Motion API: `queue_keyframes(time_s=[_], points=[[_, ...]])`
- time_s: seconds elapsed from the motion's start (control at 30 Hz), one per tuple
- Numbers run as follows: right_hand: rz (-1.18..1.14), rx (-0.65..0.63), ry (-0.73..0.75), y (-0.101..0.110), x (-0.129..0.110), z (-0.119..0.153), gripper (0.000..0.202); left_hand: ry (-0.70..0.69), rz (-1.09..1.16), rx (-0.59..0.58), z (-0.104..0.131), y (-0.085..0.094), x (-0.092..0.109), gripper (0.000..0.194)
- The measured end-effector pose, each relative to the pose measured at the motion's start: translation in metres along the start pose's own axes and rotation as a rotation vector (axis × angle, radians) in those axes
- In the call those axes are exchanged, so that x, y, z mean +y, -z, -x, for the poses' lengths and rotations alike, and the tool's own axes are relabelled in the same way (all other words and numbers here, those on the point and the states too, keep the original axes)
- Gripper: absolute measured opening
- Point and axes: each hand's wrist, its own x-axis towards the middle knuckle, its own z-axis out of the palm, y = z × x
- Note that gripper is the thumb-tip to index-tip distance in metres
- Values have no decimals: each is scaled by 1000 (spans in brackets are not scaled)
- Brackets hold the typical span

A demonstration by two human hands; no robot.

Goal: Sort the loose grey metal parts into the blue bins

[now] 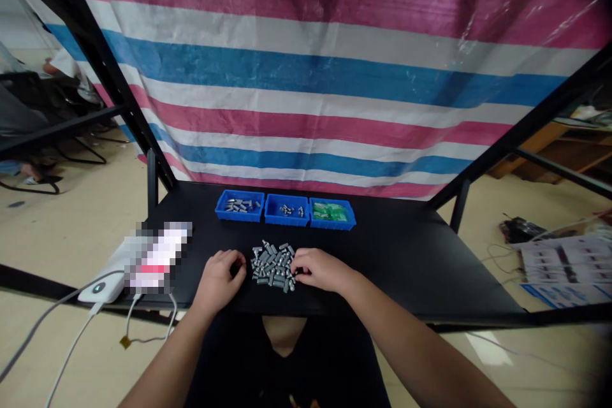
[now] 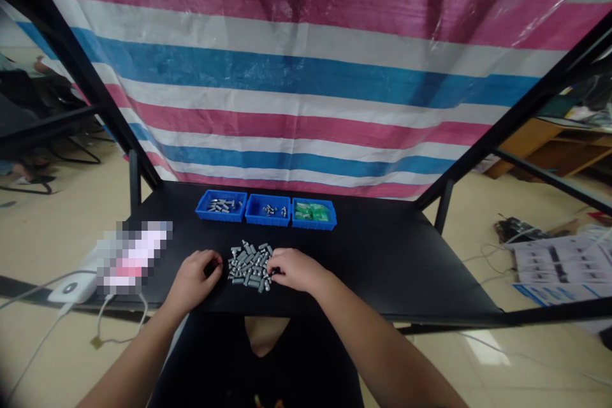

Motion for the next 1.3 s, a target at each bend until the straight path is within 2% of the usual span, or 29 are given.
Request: queue_keyframes(time_s=[0.07,0.17,0.3,0.33,0.37,0.4,0.5,0.57,0.63,0.77,0.83,0.93,1.07,1.2,1.3], points=[[17,17,-1,-2,0,1,7,2,-3,1,0,0,0,7],[53,58,-31,-3,0,4,14,3,-9,3,1,0,0,7],[39,-64,-106,10,1,1,16,5,-19,-5,1,0,0,7],[22,-57,-111,16,1,-2,16,7,-20,-7,0,0,0,7],[6,3,-112,23,1,-6,16,9,-22,-9,0,0,1,7],[-8,118,-110,30,2,-11,16,11,-24,-10,0,0,1,7],[-18,536,-129,46,2,-20,16,14,-27,-7,0,0,2,8],[4,642,-167,50,1,-19,17,11,-26,-8,-1,0,2,8],[32,563,-182,45,-2,-12,16,6,-25,-13,-1,0,1,8],[-9,180,-122,21,-12,6,11,8,-31,-23,-1,0,1,8],[-41,92,-102,7,-16,11,15,15,-34,-22,-1,1,1,8],[-60,87,-109,-9,-18,10,20,19,-29,-18,-1,1,2,8],[-48,135,-117,-18,-21,6,17,13,-23,-21,-1,1,2,9],[0,141,-123,-17,-22,6,13,11,-22,-10,-1,0,1,9],[-9,47,-119,-7,-16,4,17,7,-21,-14,-1,1,1,8]])
